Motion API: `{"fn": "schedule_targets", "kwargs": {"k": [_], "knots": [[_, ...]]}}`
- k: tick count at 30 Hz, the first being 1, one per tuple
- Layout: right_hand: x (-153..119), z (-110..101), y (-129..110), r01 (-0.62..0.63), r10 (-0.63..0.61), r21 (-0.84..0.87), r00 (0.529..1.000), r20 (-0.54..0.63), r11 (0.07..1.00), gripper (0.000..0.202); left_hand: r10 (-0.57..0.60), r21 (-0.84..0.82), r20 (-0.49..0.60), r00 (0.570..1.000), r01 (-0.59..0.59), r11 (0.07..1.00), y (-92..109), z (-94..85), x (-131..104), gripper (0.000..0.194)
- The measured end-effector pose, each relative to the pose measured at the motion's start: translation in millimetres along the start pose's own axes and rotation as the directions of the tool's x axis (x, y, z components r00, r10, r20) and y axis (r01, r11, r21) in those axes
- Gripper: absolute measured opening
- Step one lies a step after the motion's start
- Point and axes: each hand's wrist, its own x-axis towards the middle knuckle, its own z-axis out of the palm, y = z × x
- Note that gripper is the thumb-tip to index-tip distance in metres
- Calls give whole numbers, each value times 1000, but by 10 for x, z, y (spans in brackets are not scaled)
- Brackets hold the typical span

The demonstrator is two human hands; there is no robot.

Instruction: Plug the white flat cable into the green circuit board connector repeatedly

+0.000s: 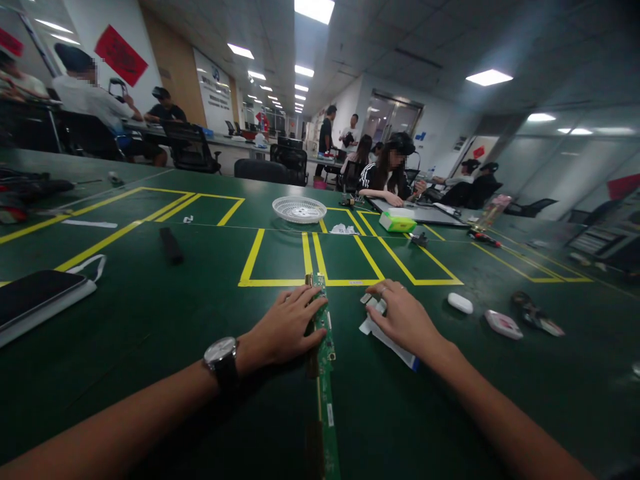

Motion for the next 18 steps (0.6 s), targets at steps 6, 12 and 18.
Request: {"fn": "schedule_targets", "kwargs": {"k": [6, 12, 18], "knots": [[51, 80, 188, -112, 120, -86, 989, 92, 990, 31, 2, 8, 5, 1000, -2, 1000, 7, -6, 0, 57], [-5, 64, -166, 76, -85, 87, 990, 111, 993, 24, -6, 57, 26, 1000, 4, 998, 14, -2, 4, 58], [-66, 72, -368, 145, -154, 84, 982, 111, 986, 24, 3, 37, 12, 1000, -4, 999, 2, 14, 7, 57]]}}
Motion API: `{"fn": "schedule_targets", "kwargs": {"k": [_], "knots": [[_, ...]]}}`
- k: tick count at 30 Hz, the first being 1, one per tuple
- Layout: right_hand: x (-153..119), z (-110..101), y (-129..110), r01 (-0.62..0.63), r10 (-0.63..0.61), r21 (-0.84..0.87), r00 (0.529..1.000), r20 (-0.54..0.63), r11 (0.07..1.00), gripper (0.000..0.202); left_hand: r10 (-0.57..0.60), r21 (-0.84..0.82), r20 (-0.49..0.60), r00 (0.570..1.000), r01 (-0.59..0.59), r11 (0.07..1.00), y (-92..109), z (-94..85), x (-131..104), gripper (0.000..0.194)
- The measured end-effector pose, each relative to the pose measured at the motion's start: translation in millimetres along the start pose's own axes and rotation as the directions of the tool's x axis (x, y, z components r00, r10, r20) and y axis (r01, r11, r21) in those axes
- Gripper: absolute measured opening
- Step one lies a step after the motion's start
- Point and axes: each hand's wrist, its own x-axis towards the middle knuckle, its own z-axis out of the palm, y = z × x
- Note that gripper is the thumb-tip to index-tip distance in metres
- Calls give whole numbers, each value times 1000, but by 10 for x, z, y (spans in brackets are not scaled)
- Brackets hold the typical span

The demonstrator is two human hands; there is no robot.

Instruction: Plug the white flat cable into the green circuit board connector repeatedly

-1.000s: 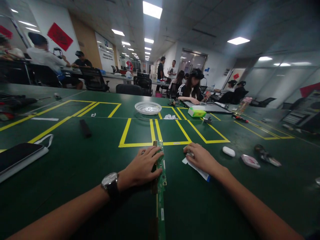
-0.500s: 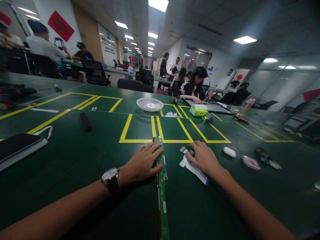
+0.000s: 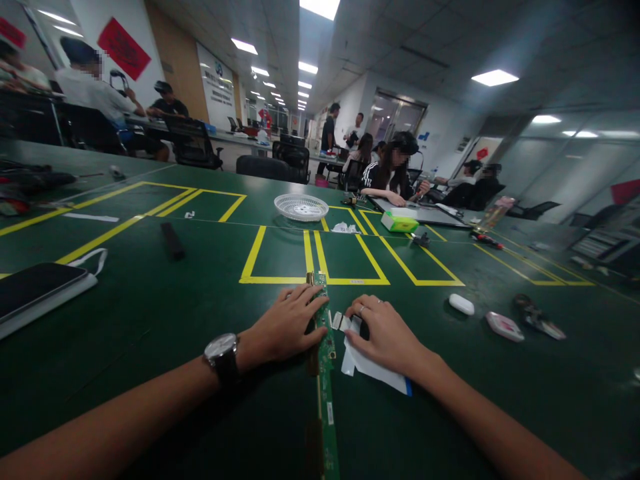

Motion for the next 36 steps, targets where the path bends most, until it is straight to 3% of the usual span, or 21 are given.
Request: {"fn": "schedule_targets", "kwargs": {"k": [8, 19, 36], "knots": [[-1, 6, 23, 25, -25, 19, 1000, -11, 999, 23, 0, -19, -4, 1000, 0, 1000, -6, 8, 0, 57], [35, 10, 42, 183, -183, 107, 983, -7, 977, 18, 84, -30, 67, 994, -82, 996, 16, -55, 4, 54], [53, 121, 28, 135, -130, 121, 990, -47, 983, 19, 63, -34, 102, 993, -60, 998, 61, -85, 28, 57]]}}
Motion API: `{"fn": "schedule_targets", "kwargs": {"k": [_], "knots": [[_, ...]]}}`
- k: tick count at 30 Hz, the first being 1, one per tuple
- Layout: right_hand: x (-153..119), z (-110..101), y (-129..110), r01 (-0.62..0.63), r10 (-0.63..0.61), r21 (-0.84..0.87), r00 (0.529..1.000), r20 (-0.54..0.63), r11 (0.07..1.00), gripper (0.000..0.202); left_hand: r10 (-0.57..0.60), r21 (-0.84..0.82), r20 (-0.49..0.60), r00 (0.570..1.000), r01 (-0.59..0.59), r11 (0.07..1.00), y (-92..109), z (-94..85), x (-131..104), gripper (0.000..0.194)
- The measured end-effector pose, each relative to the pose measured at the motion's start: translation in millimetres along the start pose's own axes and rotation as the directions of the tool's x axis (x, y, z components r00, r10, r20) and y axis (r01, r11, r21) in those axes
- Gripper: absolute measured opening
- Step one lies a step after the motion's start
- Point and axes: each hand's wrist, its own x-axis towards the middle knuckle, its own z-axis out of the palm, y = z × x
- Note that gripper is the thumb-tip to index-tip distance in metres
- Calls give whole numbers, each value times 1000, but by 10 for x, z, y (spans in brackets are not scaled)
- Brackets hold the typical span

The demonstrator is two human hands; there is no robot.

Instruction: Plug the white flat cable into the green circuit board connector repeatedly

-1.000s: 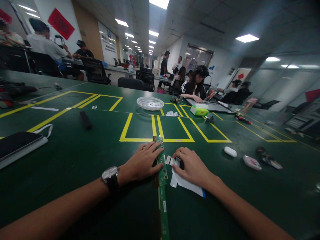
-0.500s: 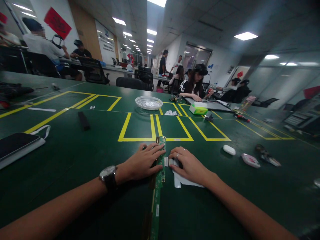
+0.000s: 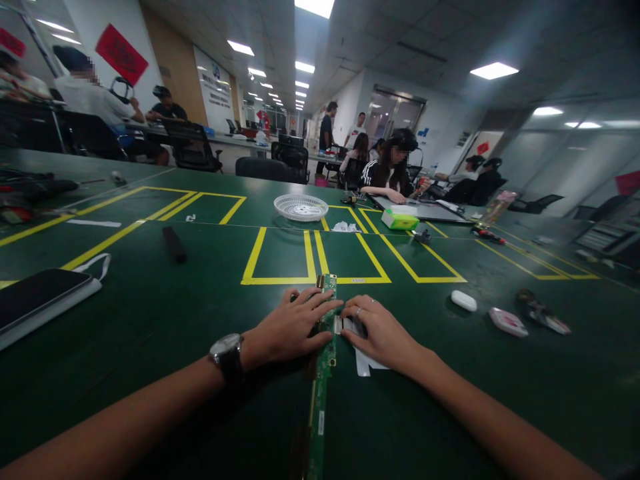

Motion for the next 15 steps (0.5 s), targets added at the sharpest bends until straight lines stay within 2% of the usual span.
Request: {"fn": "schedule_targets", "kwargs": {"k": [15], "knots": [[0, 33, -50, -61, 60, -36, 998, -18, 998, 18, 14, 95, 4, 1000, -15, 995, -7, 34, 9, 62]]}}
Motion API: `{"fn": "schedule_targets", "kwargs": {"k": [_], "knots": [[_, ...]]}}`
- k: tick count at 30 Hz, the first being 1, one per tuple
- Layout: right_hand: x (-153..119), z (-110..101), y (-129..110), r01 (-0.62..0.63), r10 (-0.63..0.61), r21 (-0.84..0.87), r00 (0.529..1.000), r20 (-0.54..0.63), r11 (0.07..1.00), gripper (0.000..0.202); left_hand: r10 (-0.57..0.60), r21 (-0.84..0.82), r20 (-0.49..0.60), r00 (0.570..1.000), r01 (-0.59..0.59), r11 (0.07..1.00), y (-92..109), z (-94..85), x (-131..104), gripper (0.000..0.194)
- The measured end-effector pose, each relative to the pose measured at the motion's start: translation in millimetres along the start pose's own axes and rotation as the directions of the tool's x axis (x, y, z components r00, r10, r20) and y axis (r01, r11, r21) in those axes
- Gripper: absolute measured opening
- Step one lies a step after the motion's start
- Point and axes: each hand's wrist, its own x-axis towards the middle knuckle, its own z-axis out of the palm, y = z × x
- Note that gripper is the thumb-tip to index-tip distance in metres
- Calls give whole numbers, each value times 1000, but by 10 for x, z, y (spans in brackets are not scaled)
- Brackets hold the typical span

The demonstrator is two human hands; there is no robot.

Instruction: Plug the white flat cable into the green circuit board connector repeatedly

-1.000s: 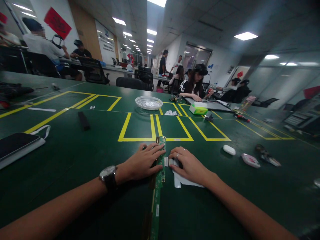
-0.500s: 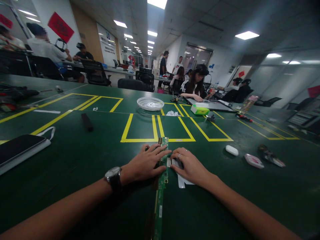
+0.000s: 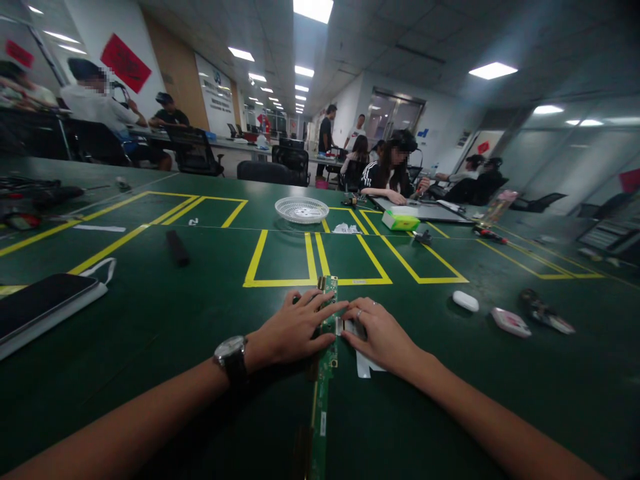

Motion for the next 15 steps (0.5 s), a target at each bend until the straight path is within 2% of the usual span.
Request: {"fn": "schedule_targets", "kwargs": {"k": [4, 15], "knots": [[-6, 4, 0, -8, 8, 2, 1000, 3, 1000, 17, -7, -10, 12, 1000, 8, 1000, 9, -9, 2, 63], [2, 39, 21, -18, 19, 36, 1000, -25, 999, 16, -31, -87, -19, 999, 29, 996, 36, -44, -12, 81]]}}
